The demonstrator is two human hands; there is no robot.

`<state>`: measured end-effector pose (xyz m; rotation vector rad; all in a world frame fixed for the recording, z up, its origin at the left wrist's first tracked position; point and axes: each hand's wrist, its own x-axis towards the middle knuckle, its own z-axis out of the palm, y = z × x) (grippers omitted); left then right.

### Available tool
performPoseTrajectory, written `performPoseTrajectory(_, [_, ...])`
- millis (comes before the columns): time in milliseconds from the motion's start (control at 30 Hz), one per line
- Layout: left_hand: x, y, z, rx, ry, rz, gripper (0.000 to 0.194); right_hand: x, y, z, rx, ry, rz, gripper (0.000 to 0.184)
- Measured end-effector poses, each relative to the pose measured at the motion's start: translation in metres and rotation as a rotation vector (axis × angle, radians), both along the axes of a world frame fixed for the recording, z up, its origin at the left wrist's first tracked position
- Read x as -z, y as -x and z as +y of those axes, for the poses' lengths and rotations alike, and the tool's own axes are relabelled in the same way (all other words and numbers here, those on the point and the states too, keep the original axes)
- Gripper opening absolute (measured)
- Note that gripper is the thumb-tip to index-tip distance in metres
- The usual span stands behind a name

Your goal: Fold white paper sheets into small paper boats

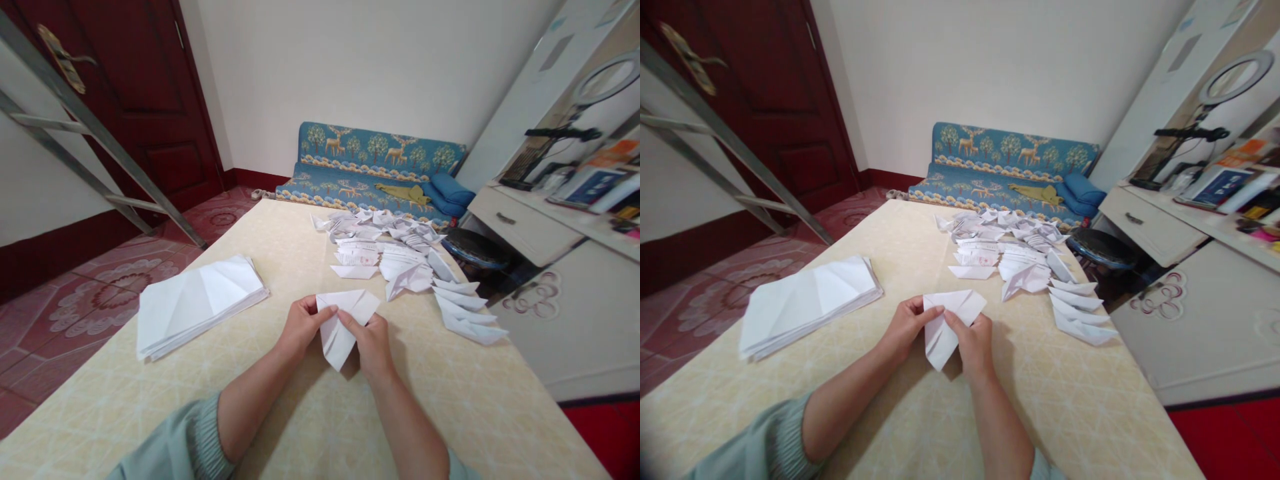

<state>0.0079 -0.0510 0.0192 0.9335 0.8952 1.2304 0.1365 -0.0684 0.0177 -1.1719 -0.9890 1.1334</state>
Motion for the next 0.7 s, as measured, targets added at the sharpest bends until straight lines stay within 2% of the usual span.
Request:
performPoseTrajectory(67, [0.001, 0.003, 0.003, -0.018, -0.013, 0.054, 0.026, -0.001, -0.002, 0.000, -0.027, 0.009, 0.005, 0.033])
performPoseTrajectory(233, [0.005, 0.009, 0.007, -0.088, -0.008, 0.166, 0.042, -0.001, -0.004, 0.000, -0.064, 0.018, 0.021, 0.033])
performPoseTrajectory(400, [0.006, 0.007, 0.006, -0.084, 0.048, 0.130, 0.042, 0.000, -0.006, 0.001, -0.104, 0.025, 0.039, 0.032])
performPoseTrajectory(500, [0.004, 0.007, 0.006, -0.056, 0.090, 0.118, 0.042, 0.000, -0.011, 0.003, -0.135, 0.028, 0.035, 0.032])
performPoseTrajectory(633, [-0.001, 0.009, 0.005, 0.007, -0.006, 0.238, 0.044, -0.003, -0.022, 0.003, -0.190, 0.073, 0.010, 0.032])
performPoseTrajectory(700, [-0.002, 0.011, 0.005, 0.093, -0.053, 0.290, 0.040, -0.006, -0.026, 0.002, -0.237, 0.094, -0.024, 0.032])
